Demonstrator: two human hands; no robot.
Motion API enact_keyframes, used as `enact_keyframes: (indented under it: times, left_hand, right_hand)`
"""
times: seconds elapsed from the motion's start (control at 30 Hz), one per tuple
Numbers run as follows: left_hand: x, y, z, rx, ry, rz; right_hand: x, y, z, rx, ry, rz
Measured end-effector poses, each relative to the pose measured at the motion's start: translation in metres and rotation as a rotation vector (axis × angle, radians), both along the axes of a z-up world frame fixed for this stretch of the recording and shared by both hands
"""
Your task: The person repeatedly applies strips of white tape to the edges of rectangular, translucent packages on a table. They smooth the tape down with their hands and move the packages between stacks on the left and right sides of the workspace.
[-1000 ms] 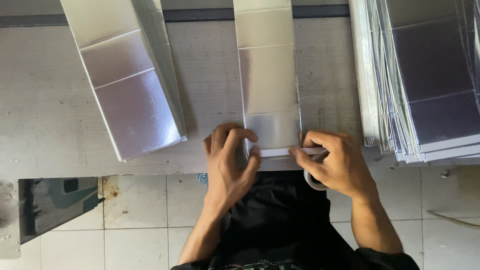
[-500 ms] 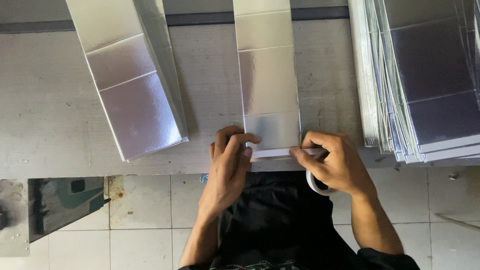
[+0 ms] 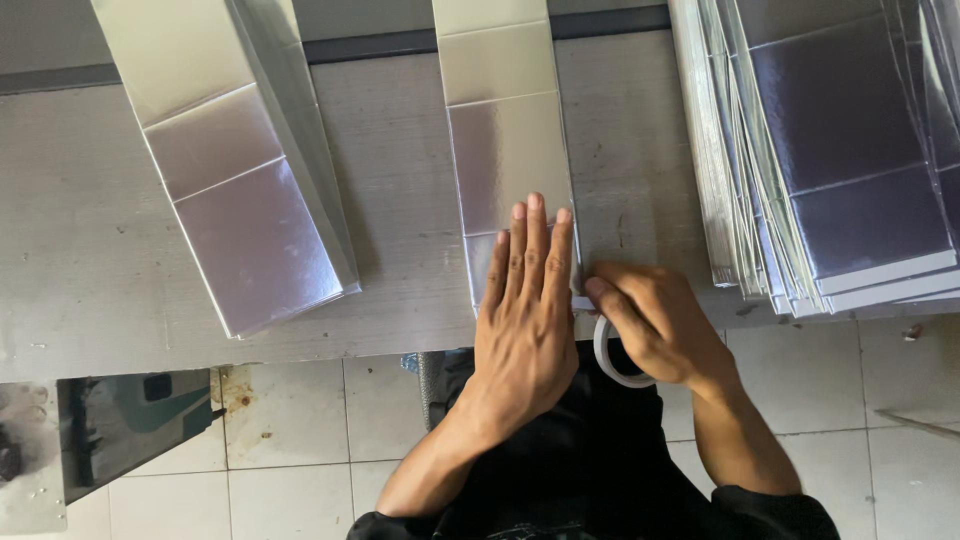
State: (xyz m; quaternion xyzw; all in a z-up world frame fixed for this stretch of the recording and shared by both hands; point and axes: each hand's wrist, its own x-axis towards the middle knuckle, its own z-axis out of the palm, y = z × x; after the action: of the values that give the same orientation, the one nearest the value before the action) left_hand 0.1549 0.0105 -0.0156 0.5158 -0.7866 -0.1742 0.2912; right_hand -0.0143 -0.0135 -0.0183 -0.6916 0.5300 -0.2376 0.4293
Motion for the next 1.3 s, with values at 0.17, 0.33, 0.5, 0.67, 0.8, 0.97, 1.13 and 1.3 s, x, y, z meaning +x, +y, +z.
enact_keyframes:
  times: [0.17,0.33,0.5,0.67,0.8,0.97,1.13,1.3]
  left_hand:
    - [-0.003,0.000,-0.004,-0.002,-0.045,0.015]
    - [-0.004,0.000,-0.006,-0.027,-0.109,0.029]
    - [-0.002,0.001,-0.009,-0.052,-0.115,0.045]
    - [0.014,-0.001,0.002,0.039,-0.133,-0.108]
    - [0.028,0.000,0.000,-0.023,-0.262,-0.138]
    - [0.040,-0.003,0.013,-0.099,-0.095,-0.176]
    - [0.041,-0.010,0.008,-0.011,-0.181,-0.160]
    - [0.042,-0.013,-0.005,0.012,-0.260,-0.132]
  right_hand:
    - [0.002,0.001,0.004,-0.078,-0.013,0.052]
    - [0.002,0.001,-0.019,-0.386,-0.052,0.038]
    - [-0.018,0.038,-0.027,-0.740,-0.489,-0.066]
    - [-0.020,0.017,-0.009,-0.475,-0.253,-0.090]
    - [-0.011,0.009,-0.007,-0.244,-0.074,-0.211]
    - [-0.010,0.003,-0.010,-0.207,0.006,-0.278]
    - [-0.011,0.001,-0.002,-0.218,0.009,-0.210]
    - [-0.009,-0.003,0.001,-0.124,0.048,-0.134]
